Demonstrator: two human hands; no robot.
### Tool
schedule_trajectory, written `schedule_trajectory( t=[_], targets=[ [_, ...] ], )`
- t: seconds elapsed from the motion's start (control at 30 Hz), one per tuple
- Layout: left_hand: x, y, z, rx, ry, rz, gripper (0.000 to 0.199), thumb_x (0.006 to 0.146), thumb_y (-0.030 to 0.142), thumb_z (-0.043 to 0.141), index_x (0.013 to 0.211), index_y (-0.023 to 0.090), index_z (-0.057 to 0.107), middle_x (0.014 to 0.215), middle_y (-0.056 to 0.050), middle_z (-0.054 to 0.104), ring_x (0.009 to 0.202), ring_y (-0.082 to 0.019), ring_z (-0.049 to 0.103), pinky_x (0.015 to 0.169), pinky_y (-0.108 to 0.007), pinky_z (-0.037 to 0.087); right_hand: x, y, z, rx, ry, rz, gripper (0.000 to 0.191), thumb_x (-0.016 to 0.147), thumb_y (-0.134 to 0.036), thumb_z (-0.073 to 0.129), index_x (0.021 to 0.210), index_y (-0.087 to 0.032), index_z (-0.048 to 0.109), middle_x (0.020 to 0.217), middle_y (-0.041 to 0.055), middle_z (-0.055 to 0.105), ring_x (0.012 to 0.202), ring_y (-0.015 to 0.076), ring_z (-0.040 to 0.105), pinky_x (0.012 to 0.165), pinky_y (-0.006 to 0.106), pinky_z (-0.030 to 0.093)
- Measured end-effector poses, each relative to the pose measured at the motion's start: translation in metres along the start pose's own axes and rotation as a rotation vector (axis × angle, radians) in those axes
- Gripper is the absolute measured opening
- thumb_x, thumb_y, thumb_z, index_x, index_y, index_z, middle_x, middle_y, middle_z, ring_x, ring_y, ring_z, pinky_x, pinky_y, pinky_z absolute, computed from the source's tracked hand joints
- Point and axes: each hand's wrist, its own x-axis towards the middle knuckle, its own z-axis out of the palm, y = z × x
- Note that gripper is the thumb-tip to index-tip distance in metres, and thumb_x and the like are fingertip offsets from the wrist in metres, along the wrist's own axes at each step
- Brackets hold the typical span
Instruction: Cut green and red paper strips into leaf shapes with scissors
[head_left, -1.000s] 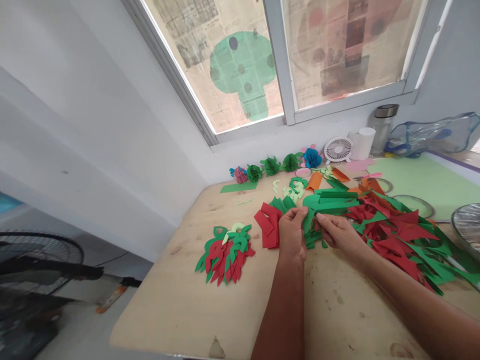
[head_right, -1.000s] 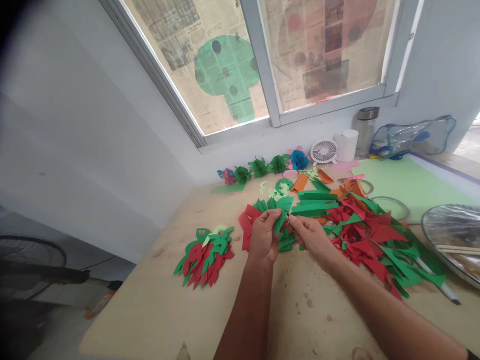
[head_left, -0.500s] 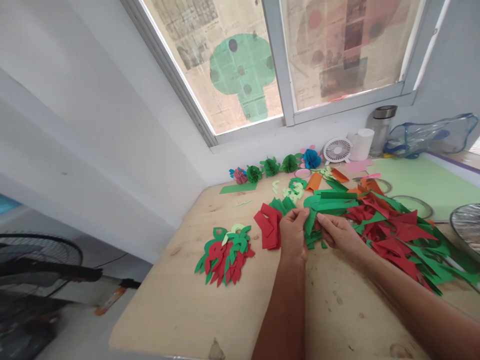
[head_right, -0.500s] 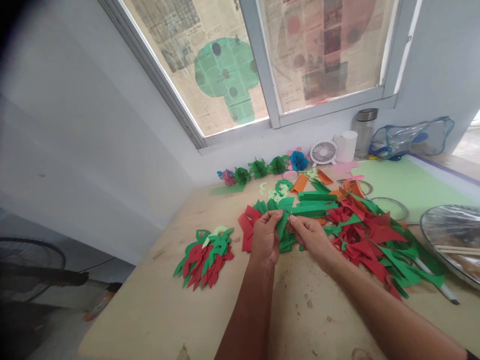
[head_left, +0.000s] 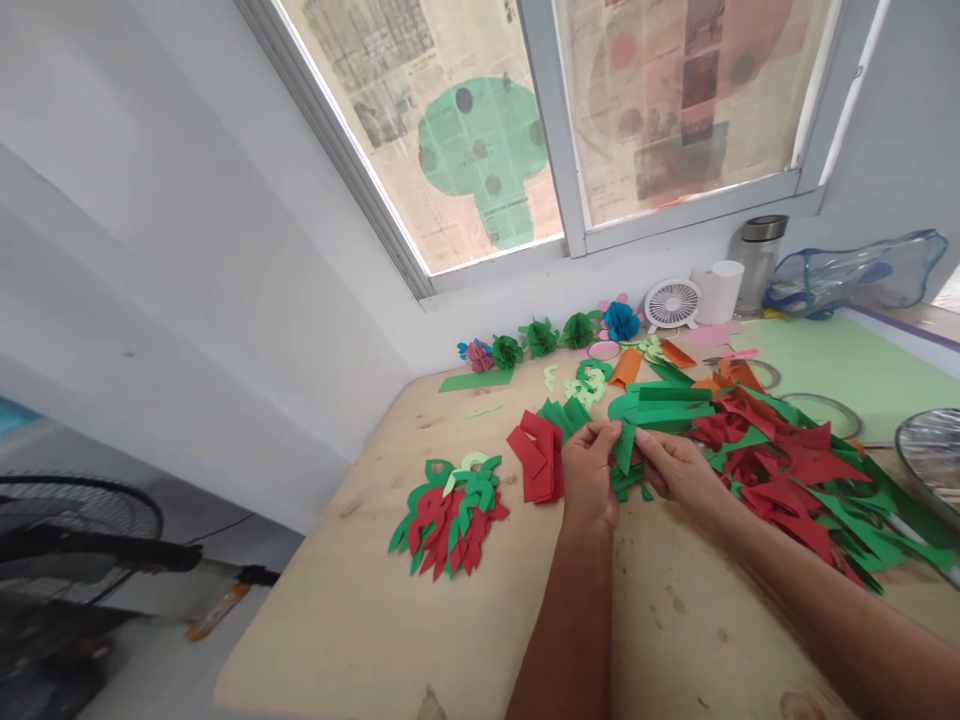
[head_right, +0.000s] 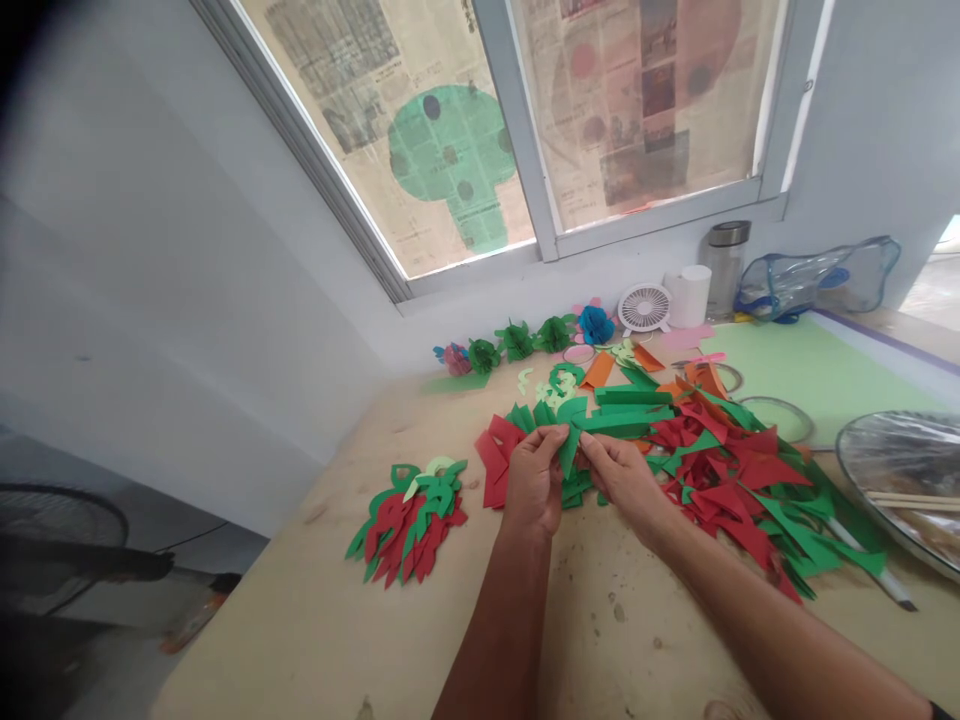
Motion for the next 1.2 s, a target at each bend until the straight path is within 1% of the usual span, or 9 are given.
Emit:
schedule_trajectory(
  t=[0.1,0.27,0.43,0.57,0.7,0.87,1.07,1.2],
  targets=[
    [0.001,-0.003,-0.001,0.013,0.000,-0.010,0.020,0.055,0.026,0.075,0.057,0.014,0.059,0.054,0.003,0.052,0.050,-0.006,0.043,0.052,-0.021,0.032,0.001,0.000,0.000,0.001,0.004,0.003,0.055,0.066,-0.073,0.052,0.053,-0.022,0.037,0.038,-0.0097,0.027,0.035,0.0052,0.021,0.036,0.021,0.013],
    [0.001,-0.003,-0.001,0.029,-0.005,-0.027,0.023,0.055,0.028,0.076,0.055,0.014,0.058,0.052,0.003,0.050,0.049,-0.006,0.042,0.051,-0.021,0.031,0.001,0.001,-0.001,0.020,-0.014,-0.016,0.054,0.069,-0.071,0.052,0.054,-0.022,0.035,0.039,-0.0101,0.026,0.035,0.0049,0.019,0.036,0.021,0.013],
    [-0.002,0.000,0.001,0.032,0.004,-0.034,0.022,0.054,0.026,0.076,0.054,0.014,0.058,0.053,0.003,0.051,0.050,-0.006,0.043,0.052,-0.021,0.032,0.002,0.001,-0.002,-0.017,-0.023,-0.026,0.054,0.071,-0.071,0.050,0.053,-0.023,0.034,0.039,-0.0097,0.025,0.035,0.0054,0.019,0.037,0.021,0.012],
    [-0.003,0.004,0.001,0.016,0.000,-0.044,0.021,0.054,0.026,0.076,0.056,0.014,0.059,0.054,0.003,0.053,0.051,-0.006,0.045,0.053,-0.022,0.032,0.001,0.000,-0.002,-0.042,-0.029,-0.019,0.052,0.074,-0.069,0.048,0.054,-0.023,0.034,0.039,-0.0095,0.025,0.037,0.0059,0.018,0.038,0.022,0.012],
    [-0.001,0.007,0.000,0.006,0.041,-0.007,0.022,0.053,0.026,0.077,0.066,0.016,0.062,0.061,0.003,0.057,0.056,-0.007,0.049,0.056,-0.021,0.034,0.001,0.000,-0.002,-0.053,-0.038,-0.016,0.054,0.071,-0.071,0.049,0.053,-0.022,0.036,0.040,-0.0094,0.025,0.038,0.0058,0.018,0.038,0.022,0.012],
    [0.001,0.004,-0.001,0.011,0.033,0.005,0.025,0.051,0.028,0.077,0.060,0.015,0.057,0.058,0.003,0.055,0.055,-0.007,0.049,0.056,-0.021,0.035,0.002,0.002,-0.002,-0.068,-0.040,-0.015,0.053,0.072,-0.069,0.050,0.053,-0.021,0.036,0.041,-0.0094,0.025,0.039,0.0057,0.019,0.038,0.022,0.013],
    [0.001,0.002,0.000,-0.017,0.016,-0.013,0.027,0.051,0.029,0.077,0.060,0.015,0.057,0.056,0.003,0.054,0.052,-0.007,0.048,0.055,-0.021,0.036,0.002,0.002,-0.003,-0.079,-0.034,-0.024,0.052,0.073,-0.067,0.050,0.053,-0.021,0.037,0.041,-0.0092,0.025,0.039,0.0062,0.019,0.039,0.022,0.013],
    [-0.001,0.004,0.002,-0.056,0.025,-0.041,0.027,0.048,0.027,0.078,0.059,0.015,0.057,0.056,0.003,0.055,0.052,-0.007,0.050,0.054,-0.021,0.038,0.001,-0.001,-0.002,-0.080,-0.020,-0.021,0.051,0.072,-0.067,0.051,0.054,-0.021,0.039,0.042,-0.0091,0.023,0.040,0.0062,0.018,0.039,0.023,0.012]
  ],
)
